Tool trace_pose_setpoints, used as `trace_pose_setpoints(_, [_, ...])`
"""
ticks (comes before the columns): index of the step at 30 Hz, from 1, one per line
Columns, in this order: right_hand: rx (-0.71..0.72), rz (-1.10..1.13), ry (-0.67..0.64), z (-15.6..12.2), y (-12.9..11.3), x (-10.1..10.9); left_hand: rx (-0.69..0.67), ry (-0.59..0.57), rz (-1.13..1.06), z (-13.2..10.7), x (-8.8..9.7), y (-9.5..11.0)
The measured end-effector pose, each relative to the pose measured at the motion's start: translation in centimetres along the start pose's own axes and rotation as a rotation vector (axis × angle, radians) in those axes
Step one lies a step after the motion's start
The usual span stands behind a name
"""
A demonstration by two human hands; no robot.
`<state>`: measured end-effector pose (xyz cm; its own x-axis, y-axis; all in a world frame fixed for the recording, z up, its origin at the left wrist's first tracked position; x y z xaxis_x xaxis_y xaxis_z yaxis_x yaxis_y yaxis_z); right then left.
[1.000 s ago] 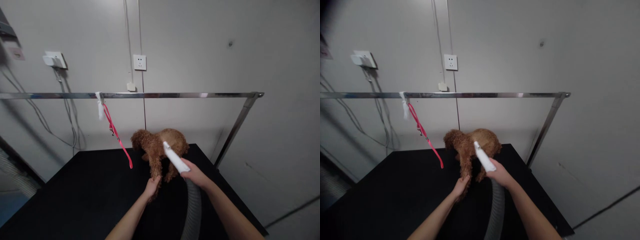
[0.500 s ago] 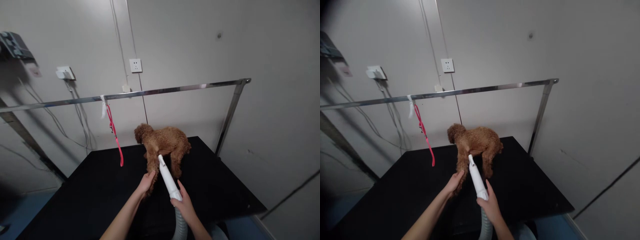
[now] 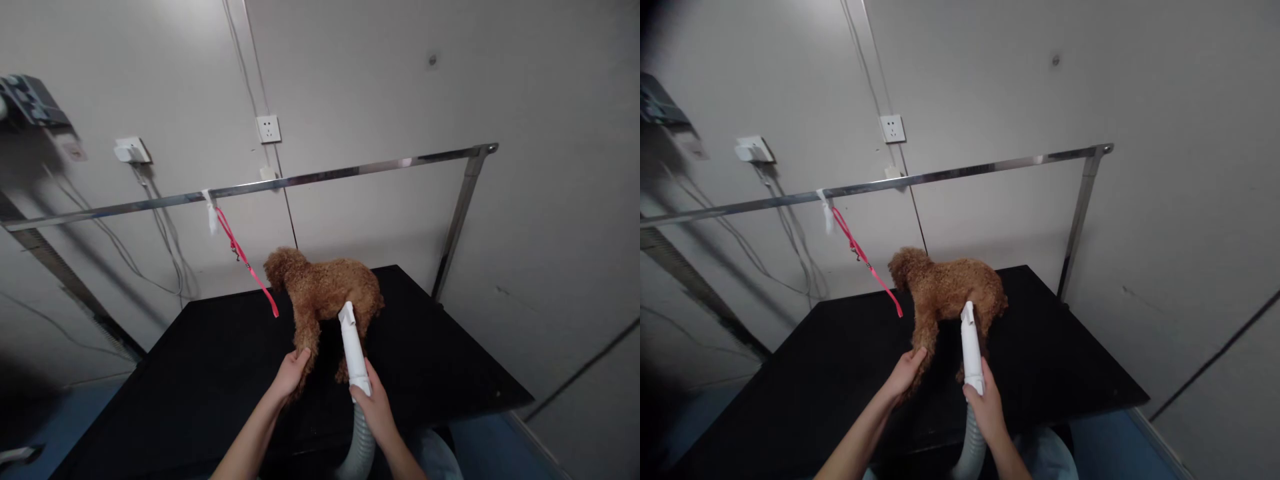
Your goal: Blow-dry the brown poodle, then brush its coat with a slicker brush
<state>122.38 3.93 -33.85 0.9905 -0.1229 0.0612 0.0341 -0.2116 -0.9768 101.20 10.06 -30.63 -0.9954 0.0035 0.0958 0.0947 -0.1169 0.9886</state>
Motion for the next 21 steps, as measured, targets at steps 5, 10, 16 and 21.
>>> trace_pose_setpoints(5, [-0.001, -0.021, -0.086, 0.0, -1.7, 0.2, -0.039, 0.007, 0.039, 1.0, -0.4, -0.7])
trace_pose_setpoints(10, [-0.023, -0.049, -0.133, 0.6, -3.0, 0.5, -0.122, -0.010, 0.102, 1.7, -0.3, -1.8])
trace_pose_setpoints(16, [-0.002, -0.178, -0.080, 0.5, -4.5, 1.9, -0.156, -0.014, 0.205, 2.2, 0.1, -3.2])
trace_pose_setpoints(21, [-0.027, -0.270, 0.002, -0.2, -5.4, 2.9, -0.161, -0.007, 0.297, 2.3, 0.3, -4.2])
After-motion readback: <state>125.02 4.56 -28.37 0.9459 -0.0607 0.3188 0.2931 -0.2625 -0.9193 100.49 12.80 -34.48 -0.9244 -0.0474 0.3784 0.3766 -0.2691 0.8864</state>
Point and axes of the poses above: each hand's wrist, its own z-axis towards the middle knuckle, its own x-axis out of the back of the hand, y = z × x, the point moved 5 cm from there along z, towards the middle knuckle, and after that the axes turned 13 degrees about -x, right-handed, at the moved point
